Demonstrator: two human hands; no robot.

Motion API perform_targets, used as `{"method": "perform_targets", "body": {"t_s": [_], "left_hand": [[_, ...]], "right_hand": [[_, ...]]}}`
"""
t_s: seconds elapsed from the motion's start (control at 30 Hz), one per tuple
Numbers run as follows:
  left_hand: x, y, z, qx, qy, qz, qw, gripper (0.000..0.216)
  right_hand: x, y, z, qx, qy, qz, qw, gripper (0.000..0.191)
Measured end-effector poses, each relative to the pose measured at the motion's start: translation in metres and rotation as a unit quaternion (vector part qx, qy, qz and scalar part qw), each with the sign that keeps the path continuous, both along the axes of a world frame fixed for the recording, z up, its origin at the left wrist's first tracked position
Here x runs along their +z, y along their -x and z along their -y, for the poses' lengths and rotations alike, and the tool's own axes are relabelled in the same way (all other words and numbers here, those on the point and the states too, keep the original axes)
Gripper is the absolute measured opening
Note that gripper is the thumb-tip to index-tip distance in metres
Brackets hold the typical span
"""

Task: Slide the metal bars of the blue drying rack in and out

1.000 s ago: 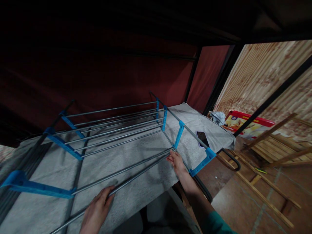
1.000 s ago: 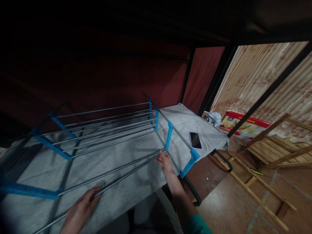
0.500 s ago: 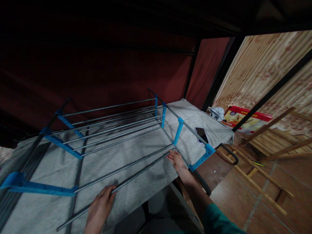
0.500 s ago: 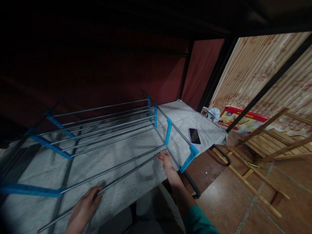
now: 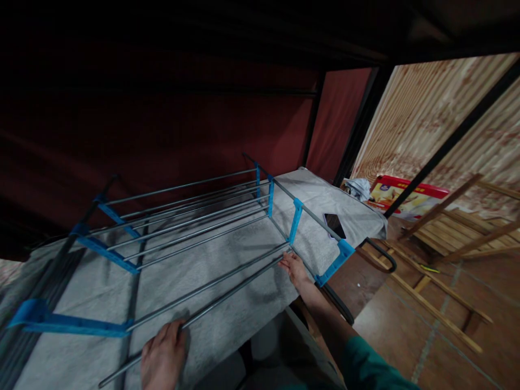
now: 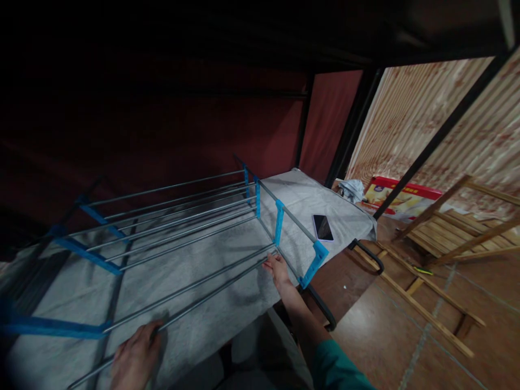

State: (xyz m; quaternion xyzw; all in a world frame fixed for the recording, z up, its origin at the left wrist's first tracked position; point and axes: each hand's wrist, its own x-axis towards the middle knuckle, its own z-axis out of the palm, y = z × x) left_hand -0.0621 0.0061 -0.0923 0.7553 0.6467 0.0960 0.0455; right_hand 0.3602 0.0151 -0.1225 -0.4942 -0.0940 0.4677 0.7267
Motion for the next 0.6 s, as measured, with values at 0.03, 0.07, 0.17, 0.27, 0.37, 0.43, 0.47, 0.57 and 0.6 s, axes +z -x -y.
{"method": "perform_targets", "body": {"t_s": [0.03, 0.07, 0.17, 0.27, 0.37, 0.43, 0.47, 0.57, 0.6], "left_hand": [[0.001, 0.001, 0.002, 0.008, -0.004, -0.009, 1.000, 0.045], [0.002, 0.002, 0.003, 0.015, -0.009, -0.017, 1.000, 0.045], [0.002, 0.003, 0.009, 0.028, -0.034, -0.028, 0.999, 0.047], [0.002, 0.000, 0.014, 0.059, -0.062, -0.022, 0.996, 0.045], [0.006, -0.006, 0.017, 0.114, -0.090, -0.001, 0.989, 0.038], [0.011, -0.010, 0.018, 0.148, -0.108, 0.026, 0.983, 0.033], [0.013, -0.012, 0.018, 0.162, -0.115, 0.043, 0.979, 0.031], [0.018, -0.014, 0.018, 0.198, -0.131, 0.088, 0.967, 0.028], [0.018, -0.013, 0.018, 0.206, -0.141, 0.100, 0.963, 0.029]], "right_hand": [[0.000, 0.001, 0.000, -0.002, 0.000, -0.003, 1.000, 0.057], [-0.001, 0.001, -0.001, -0.005, -0.001, -0.006, 1.000, 0.057], [-0.001, 0.003, -0.002, -0.018, 0.000, -0.014, 1.000, 0.058], [-0.001, 0.004, -0.004, -0.030, 0.006, -0.016, 0.999, 0.055], [-0.001, 0.002, -0.004, -0.042, 0.014, -0.017, 0.999, 0.052], [-0.001, 0.001, -0.003, -0.048, 0.018, -0.018, 0.998, 0.051], [-0.001, 0.001, -0.003, -0.051, 0.020, -0.019, 0.998, 0.050], [-0.001, 0.000, -0.001, -0.056, 0.024, -0.021, 0.998, 0.048], [-0.001, -0.001, -0.001, -0.057, 0.024, -0.022, 0.998, 0.046]]}}
